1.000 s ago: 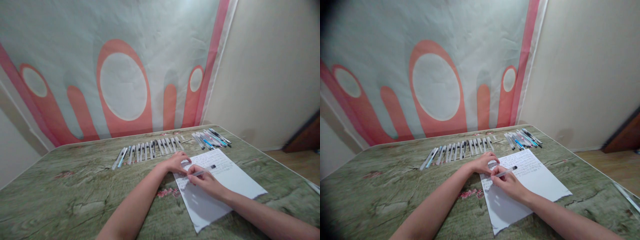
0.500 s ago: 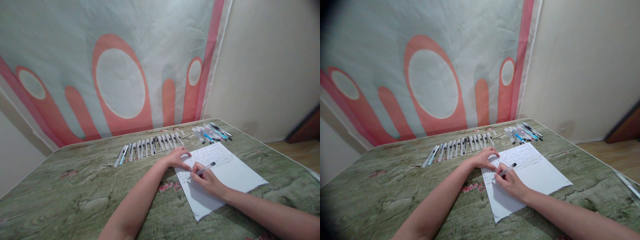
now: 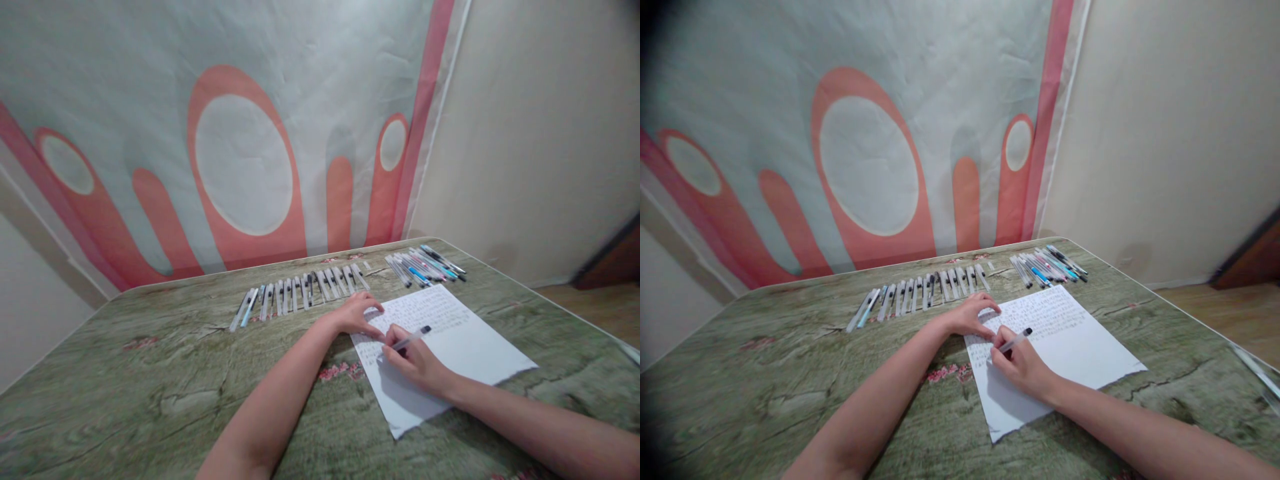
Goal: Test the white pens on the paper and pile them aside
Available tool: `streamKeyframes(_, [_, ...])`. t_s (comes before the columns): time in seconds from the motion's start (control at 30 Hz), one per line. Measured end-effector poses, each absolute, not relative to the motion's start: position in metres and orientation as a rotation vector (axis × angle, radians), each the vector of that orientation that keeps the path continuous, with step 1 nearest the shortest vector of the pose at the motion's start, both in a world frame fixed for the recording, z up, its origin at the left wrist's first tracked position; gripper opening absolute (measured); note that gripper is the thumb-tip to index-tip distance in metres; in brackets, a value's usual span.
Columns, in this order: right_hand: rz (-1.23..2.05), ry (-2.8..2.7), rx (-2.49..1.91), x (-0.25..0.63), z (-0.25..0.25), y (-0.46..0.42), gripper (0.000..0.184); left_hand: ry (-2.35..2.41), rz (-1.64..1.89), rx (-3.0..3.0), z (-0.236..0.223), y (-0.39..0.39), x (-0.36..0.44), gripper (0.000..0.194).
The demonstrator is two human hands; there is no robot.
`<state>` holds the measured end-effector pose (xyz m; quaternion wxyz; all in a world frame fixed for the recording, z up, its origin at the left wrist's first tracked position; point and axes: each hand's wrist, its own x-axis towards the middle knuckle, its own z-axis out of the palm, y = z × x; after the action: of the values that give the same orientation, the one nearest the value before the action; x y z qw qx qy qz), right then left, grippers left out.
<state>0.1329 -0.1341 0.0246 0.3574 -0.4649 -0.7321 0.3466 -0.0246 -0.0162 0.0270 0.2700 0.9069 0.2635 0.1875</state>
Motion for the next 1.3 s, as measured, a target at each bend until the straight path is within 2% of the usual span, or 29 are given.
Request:
streamKeyframes(0.9, [0.944,-1.895,-1.188,0.137,0.026,-0.130,0.009,0.725,0.500,2.504,0.022,-0.013,-0.024,0.057])
streamKeyframes(1.03, [0.944,-1.801,-1.249,0.138,0.025,-0.126,0.014,0.727,0.495,2.499,0.023,-0.015,-0.025,0.057])
streamKeyframes(1.2, [1.161,-1.520,-1.197,0.138,0.030,-0.110,0.018,0.731,0.507,2.489,0.025,-0.015,-0.024,0.055])
streamKeyframes(1.3, [1.104,-1.392,-1.107,0.139,0.044,-0.085,0.024,0.719,0.513,2.489,0.026,-0.016,-0.024,0.057])
